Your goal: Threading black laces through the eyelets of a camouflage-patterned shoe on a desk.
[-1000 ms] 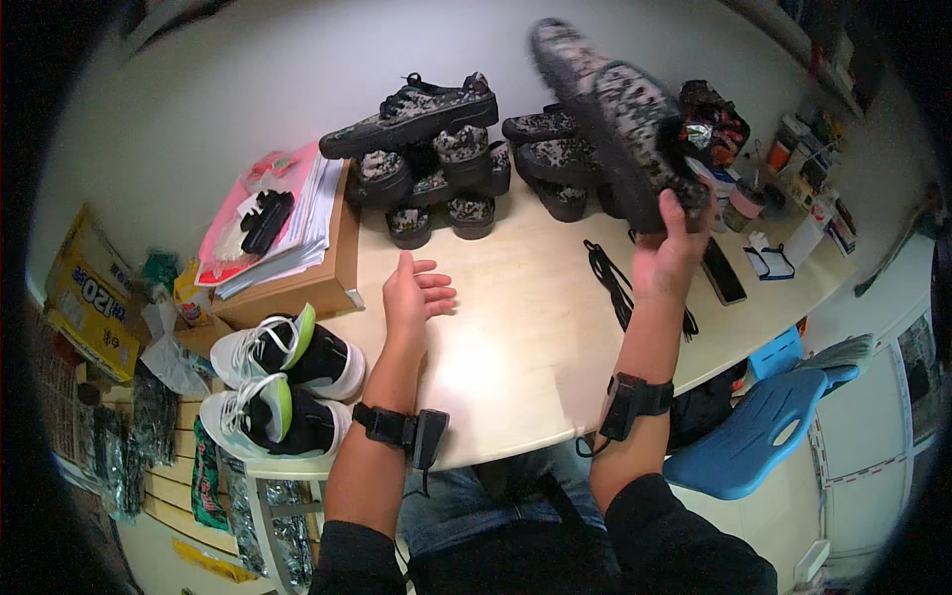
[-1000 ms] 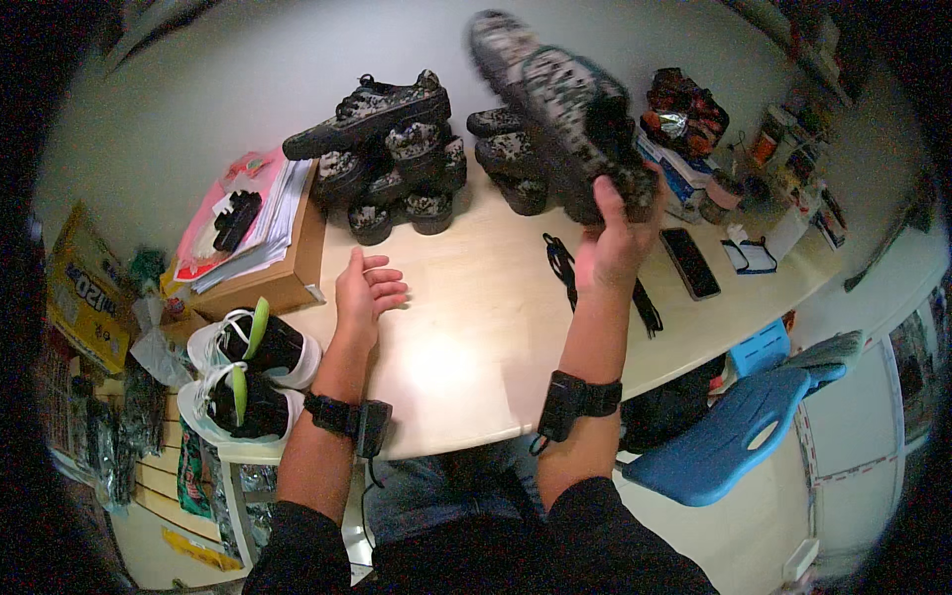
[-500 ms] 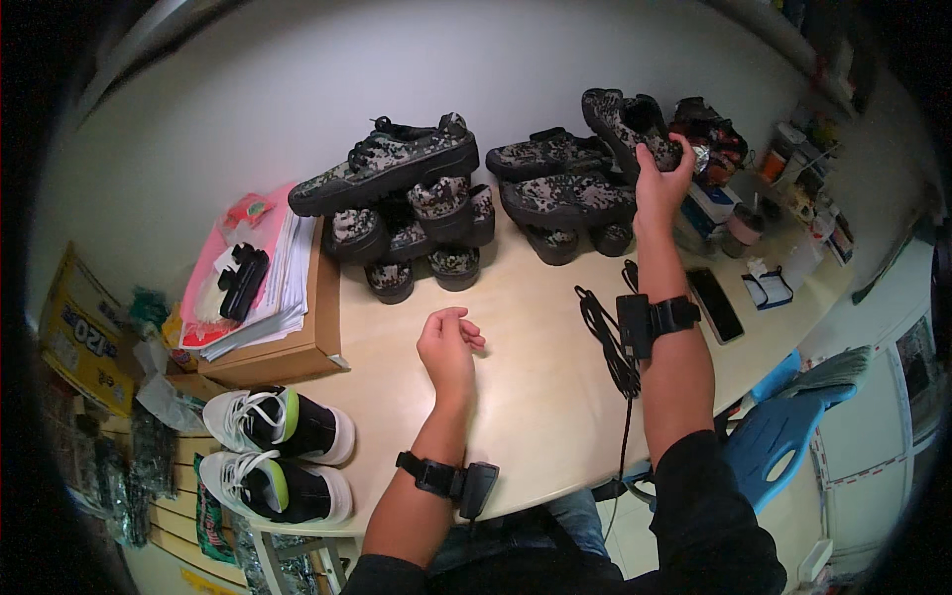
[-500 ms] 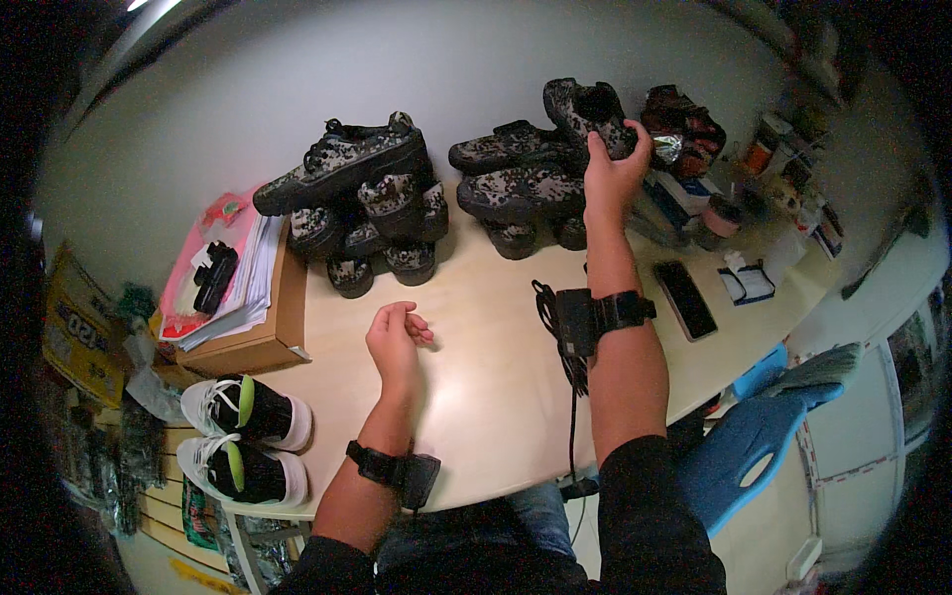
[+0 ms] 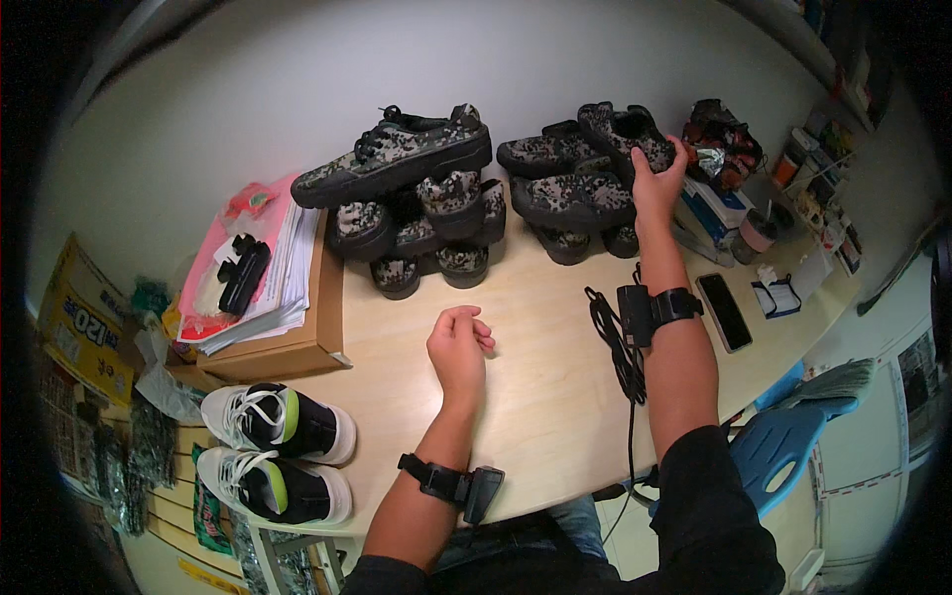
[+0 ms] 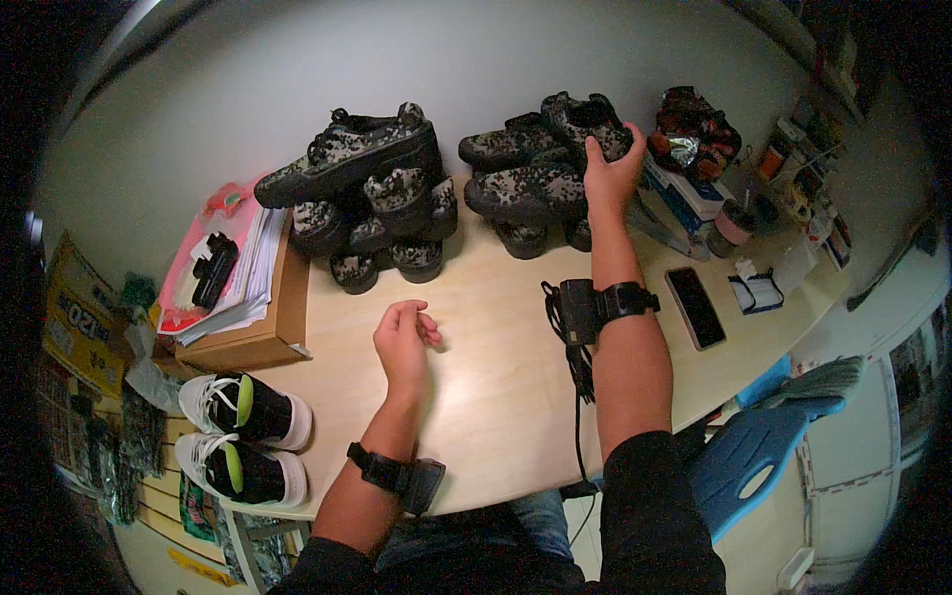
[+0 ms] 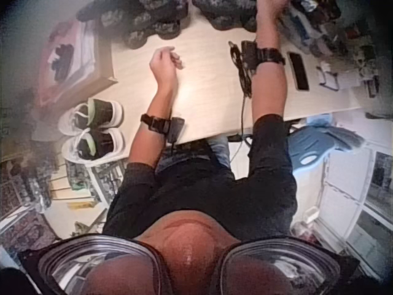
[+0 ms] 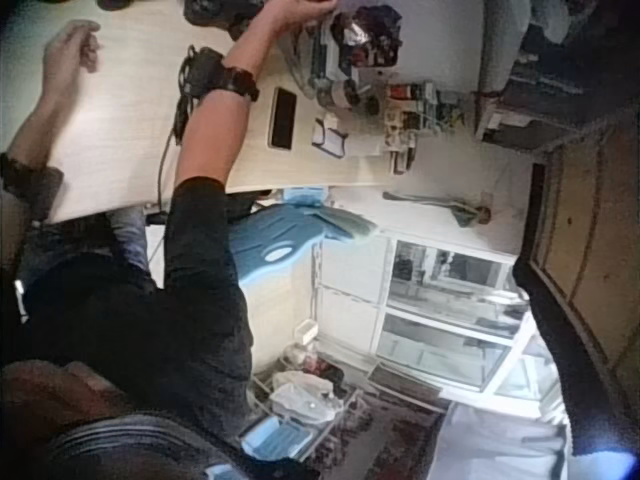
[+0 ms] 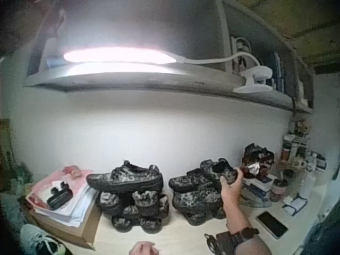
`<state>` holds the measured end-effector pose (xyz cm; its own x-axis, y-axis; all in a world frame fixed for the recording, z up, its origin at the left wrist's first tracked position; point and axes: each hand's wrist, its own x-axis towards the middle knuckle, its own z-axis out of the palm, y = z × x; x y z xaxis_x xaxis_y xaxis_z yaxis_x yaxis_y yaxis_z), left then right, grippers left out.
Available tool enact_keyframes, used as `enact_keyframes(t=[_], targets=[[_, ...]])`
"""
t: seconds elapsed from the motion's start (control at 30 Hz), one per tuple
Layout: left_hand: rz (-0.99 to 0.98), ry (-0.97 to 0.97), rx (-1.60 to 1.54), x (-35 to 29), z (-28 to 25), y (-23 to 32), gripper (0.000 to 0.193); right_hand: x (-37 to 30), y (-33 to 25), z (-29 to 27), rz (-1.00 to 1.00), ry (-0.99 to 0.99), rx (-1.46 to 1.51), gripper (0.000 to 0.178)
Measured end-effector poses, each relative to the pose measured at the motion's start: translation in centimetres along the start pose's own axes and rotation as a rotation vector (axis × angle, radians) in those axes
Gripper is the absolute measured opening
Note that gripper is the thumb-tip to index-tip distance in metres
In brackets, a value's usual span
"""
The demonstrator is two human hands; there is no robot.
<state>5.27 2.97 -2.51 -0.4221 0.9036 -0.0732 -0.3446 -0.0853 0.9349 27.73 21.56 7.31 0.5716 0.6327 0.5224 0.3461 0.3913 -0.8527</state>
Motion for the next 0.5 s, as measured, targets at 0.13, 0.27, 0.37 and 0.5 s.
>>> enact_keyframes(t=[0.13,0.27,0.37,0.5], targets=[[-0.012,-0.005,-0.011,-0.1,-0.1,0.1,0.021,-0.1,0.0,-0.3,0.043,-0.059,-0.058,0.068],[-0.006,-0.015,-0.001,0.2,-0.2,-0.2,0.020,-0.5,1.2,-0.6,-0.019,-0.073,-0.179,0.091],[-0.012,-0.012,0.004,0.4,-0.4,-0.3,0.020,-2.3,1.8,-0.5,0.080,-0.089,-0.214,0.101],[0.003,-0.033,-0.043,0.4,-0.4,-0.5,0.019,-4.2,1.6,-0.4,0.211,-0.035,-0.113,0.101]])
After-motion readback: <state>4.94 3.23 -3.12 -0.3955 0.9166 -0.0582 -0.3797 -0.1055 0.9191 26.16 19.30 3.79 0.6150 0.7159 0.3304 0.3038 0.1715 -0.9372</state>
